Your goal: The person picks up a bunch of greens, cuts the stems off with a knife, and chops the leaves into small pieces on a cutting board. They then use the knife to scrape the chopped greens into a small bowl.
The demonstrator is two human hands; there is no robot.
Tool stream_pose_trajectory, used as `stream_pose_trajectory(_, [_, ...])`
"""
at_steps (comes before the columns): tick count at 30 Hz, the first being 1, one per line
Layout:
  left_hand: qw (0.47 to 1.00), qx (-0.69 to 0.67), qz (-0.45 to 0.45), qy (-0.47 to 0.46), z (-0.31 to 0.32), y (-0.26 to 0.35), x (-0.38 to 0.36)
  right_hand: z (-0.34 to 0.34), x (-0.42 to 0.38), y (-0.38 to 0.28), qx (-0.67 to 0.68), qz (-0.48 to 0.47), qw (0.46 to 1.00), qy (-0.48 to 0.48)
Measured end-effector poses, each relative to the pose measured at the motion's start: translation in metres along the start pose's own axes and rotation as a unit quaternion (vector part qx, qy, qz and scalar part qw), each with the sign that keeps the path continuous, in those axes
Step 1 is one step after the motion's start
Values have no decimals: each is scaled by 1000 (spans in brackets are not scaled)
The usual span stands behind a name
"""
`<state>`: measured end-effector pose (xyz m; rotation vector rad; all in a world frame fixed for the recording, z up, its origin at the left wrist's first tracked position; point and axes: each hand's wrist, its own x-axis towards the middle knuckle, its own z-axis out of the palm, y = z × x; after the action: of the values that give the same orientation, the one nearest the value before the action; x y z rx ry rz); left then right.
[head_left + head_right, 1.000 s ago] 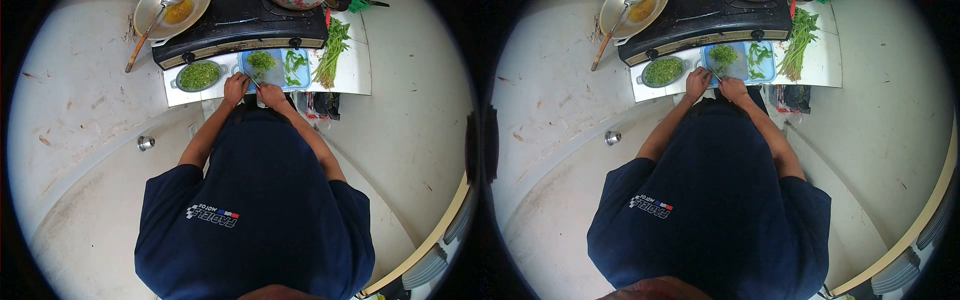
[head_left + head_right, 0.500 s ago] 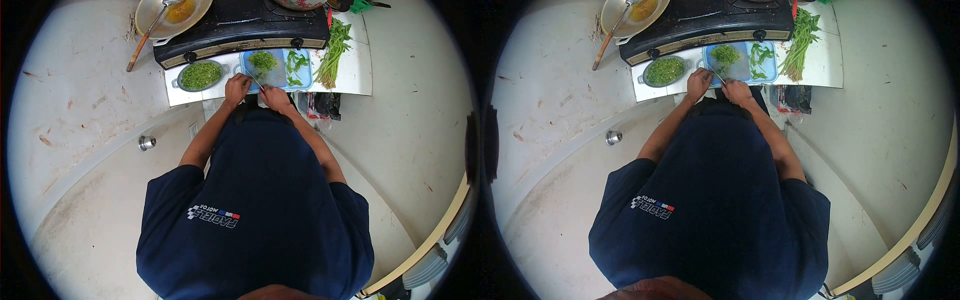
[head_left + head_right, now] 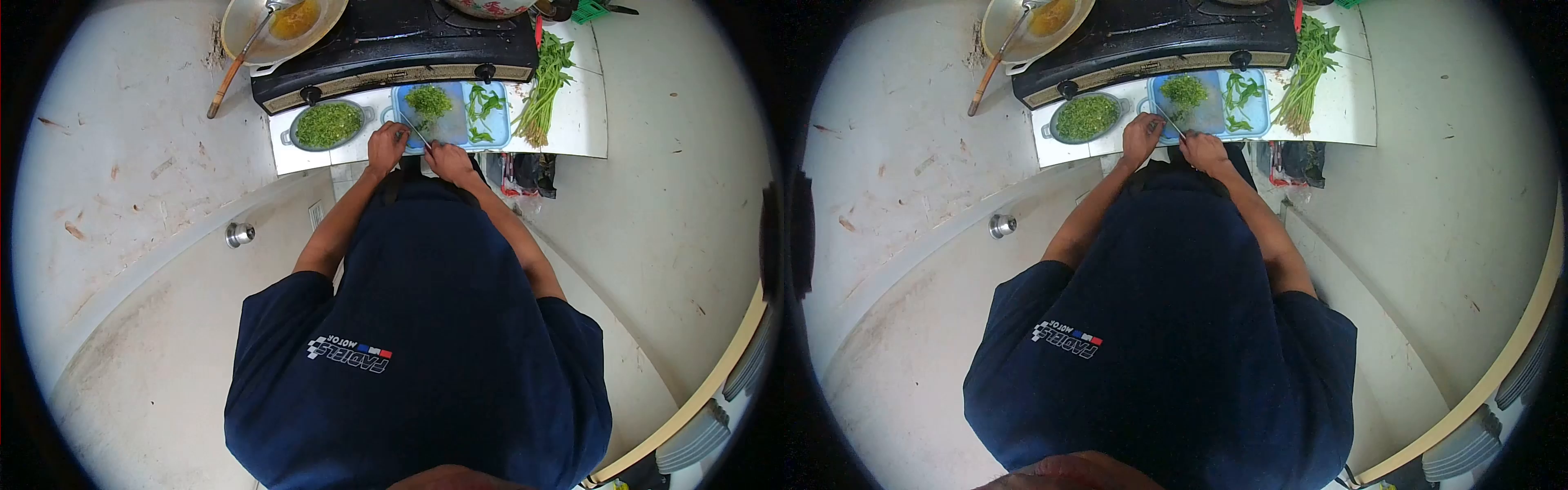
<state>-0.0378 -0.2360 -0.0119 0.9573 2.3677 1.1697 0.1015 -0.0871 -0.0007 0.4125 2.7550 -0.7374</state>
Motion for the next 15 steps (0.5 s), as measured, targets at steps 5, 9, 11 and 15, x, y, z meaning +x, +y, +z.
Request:
stream_pose_trajectory(5, [1000, -7, 15, 16, -2, 3, 0, -5, -2, -2, 21, 14, 1000, 0])
stream_pose_trajectory(9, [999, 24, 32, 8, -1, 0, -1, -5, -5, -3, 18, -13, 1000, 9])
stream_pose_trajectory(11, [999, 29, 31, 7, -2, 1, -2, -5, -5, -5, 14, -18, 1000, 10])
stream_pose_trajectory(15, [998, 44, 33, 11, -2, 0, -3, -1, -4, -5, -1, -20, 1000, 6])
